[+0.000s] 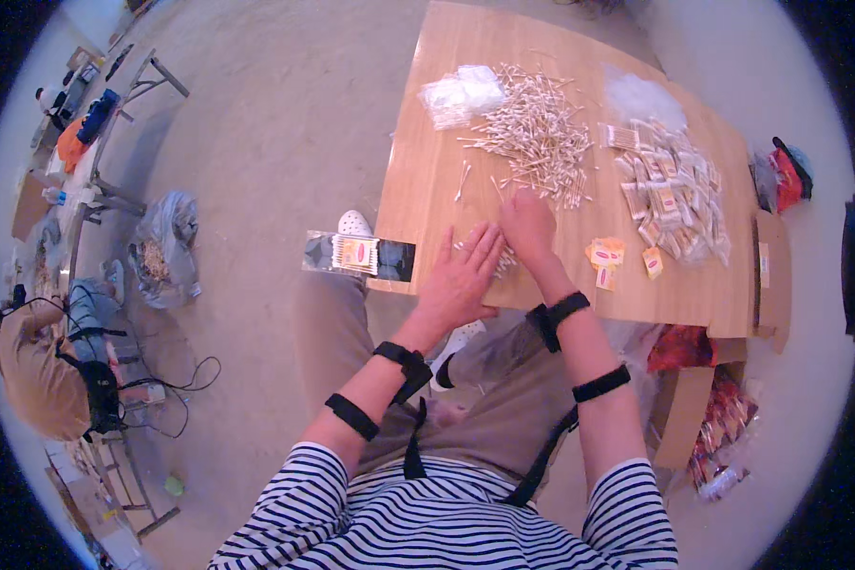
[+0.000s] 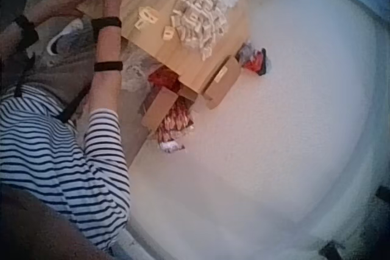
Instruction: Sorting cotton swabs into groups and placing them into packets.
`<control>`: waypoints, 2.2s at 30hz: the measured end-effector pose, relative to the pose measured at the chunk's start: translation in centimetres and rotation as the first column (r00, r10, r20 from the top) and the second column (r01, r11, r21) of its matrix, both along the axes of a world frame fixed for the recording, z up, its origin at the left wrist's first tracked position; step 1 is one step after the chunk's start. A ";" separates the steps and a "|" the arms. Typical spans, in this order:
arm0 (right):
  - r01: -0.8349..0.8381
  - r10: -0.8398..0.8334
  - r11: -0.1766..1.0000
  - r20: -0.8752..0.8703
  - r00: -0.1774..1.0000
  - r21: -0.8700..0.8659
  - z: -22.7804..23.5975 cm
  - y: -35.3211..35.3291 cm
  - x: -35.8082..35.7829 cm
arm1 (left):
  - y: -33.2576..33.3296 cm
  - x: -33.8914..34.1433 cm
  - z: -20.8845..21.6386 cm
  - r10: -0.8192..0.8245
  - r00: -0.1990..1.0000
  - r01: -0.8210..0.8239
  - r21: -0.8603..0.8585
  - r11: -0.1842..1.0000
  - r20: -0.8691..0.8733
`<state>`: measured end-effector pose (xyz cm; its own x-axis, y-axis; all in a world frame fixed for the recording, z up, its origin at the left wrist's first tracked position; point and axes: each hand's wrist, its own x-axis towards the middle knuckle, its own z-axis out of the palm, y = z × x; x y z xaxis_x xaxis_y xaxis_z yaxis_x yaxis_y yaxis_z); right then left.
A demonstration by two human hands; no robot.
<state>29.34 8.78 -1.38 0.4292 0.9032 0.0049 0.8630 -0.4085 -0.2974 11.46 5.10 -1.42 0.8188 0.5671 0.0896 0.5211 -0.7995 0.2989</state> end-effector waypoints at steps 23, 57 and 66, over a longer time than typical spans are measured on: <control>-0.254 0.286 0.919 -0.067 0.956 0.303 0.3 -4.0 -2.7 | -0.7 -1.7 0.1 -0.005 0.998 0.011 0.079 0.997 -0.069; -0.264 0.254 0.963 0.133 0.958 0.062 -1.3 -16.5 0.0 | -1.2 -1.6 -0.4 0.050 0.997 -0.041 0.154 0.987 -0.051; -0.286 0.282 0.958 0.143 0.949 0.014 -0.4 -15.4 0.6 | -0.9 -1.5 -0.4 0.051 0.998 -0.046 0.141 0.989 -0.035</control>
<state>29.98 -6.58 -1.79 0.1480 0.9859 0.0784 0.9753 -0.1323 -0.1768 10.01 4.16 -1.78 0.7951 0.5901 0.1403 0.5689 -0.8058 0.1646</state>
